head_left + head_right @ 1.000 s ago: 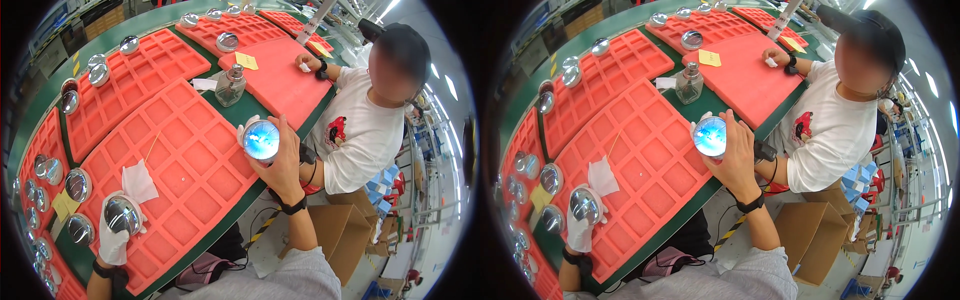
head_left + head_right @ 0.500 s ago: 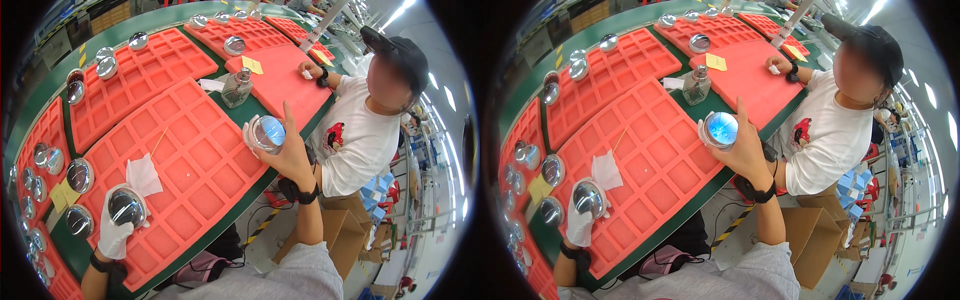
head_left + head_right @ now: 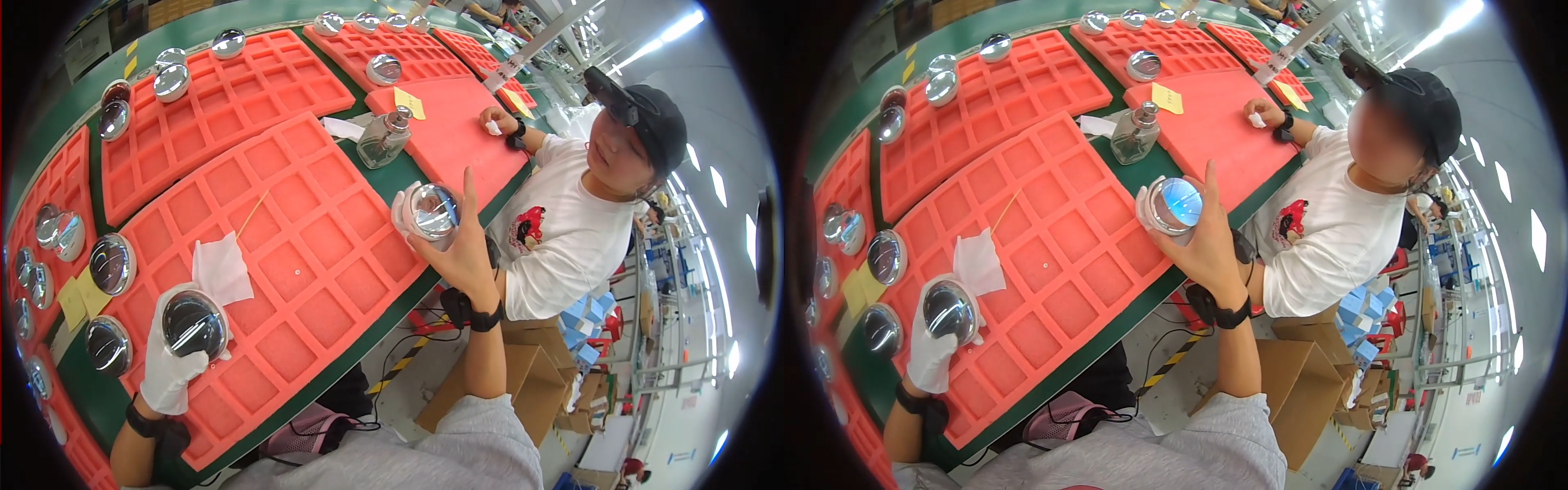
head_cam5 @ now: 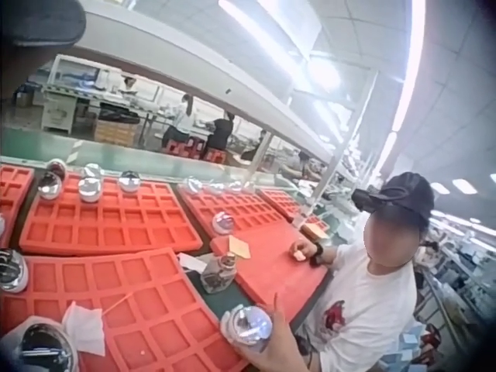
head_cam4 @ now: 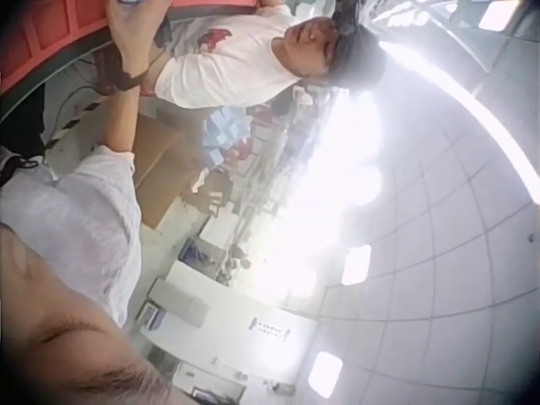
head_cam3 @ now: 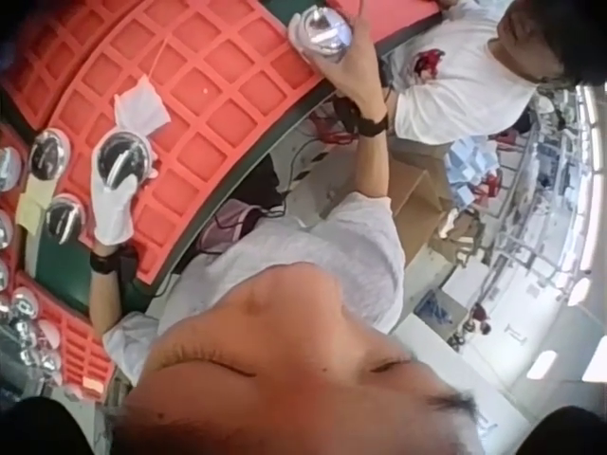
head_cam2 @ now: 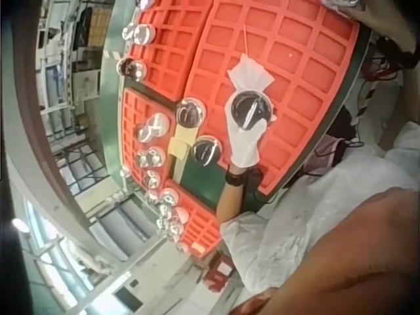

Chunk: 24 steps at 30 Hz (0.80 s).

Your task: The person wipes a spherical lens with a cloth, picks up a white base, and fits the lens into it. They then wipe the assembled device, rotate it, and use a thin stick to touch the object before placing it back onto the tray.

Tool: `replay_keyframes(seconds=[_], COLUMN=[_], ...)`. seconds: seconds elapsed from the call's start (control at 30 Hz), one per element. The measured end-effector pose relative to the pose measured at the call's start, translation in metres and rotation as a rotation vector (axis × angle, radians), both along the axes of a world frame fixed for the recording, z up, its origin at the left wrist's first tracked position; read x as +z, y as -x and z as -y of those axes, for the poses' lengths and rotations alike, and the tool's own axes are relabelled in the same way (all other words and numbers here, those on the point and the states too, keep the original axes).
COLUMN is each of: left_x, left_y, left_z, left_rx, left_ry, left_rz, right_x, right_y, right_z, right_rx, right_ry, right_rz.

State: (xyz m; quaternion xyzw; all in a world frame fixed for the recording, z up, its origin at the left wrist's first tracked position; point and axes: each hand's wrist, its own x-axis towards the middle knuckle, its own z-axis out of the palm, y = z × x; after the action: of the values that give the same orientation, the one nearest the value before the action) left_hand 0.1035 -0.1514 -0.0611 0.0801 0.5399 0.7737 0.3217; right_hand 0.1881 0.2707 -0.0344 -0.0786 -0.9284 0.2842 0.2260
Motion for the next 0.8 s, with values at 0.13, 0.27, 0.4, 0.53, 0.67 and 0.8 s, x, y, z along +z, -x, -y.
replay_keyframes(seconds=[0.13, 0.27, 0.4, 0.53, 0.67, 0.8], left_x=[-0.001, 0.002, -0.002, -0.002, -0.003, -0.001], left_y=[-0.003, -0.001, -0.001, 0.0, 0.001, -0.002], left_z=[0.003, -0.003, -0.001, -0.001, 0.001, 0.0], left_rx=[-0.002, -0.025, 0.013, -0.011, -0.01, 0.01], left_ry=[0.014, 0.001, 0.014, 0.037, 0.04, 0.054], left_rz=[-0.001, -0.024, -0.016, -0.018, -0.04, -0.024], right_x=[-0.001, -0.001, 0.004, -0.011, -0.007, -0.006], right_y=[-0.004, -0.005, 0.002, -0.004, 0.001, -0.002], right_z=[0.004, 0.004, 0.02, 0.013, 0.021, 0.026], right_rx=[-0.073, -0.02, -0.146, -0.21, -0.203, -0.199], right_ry=[-0.101, 0.111, 0.225, 0.118, 0.197, 0.231], right_rz=[-0.022, -0.043, -0.01, -0.085, -0.087, -0.076])
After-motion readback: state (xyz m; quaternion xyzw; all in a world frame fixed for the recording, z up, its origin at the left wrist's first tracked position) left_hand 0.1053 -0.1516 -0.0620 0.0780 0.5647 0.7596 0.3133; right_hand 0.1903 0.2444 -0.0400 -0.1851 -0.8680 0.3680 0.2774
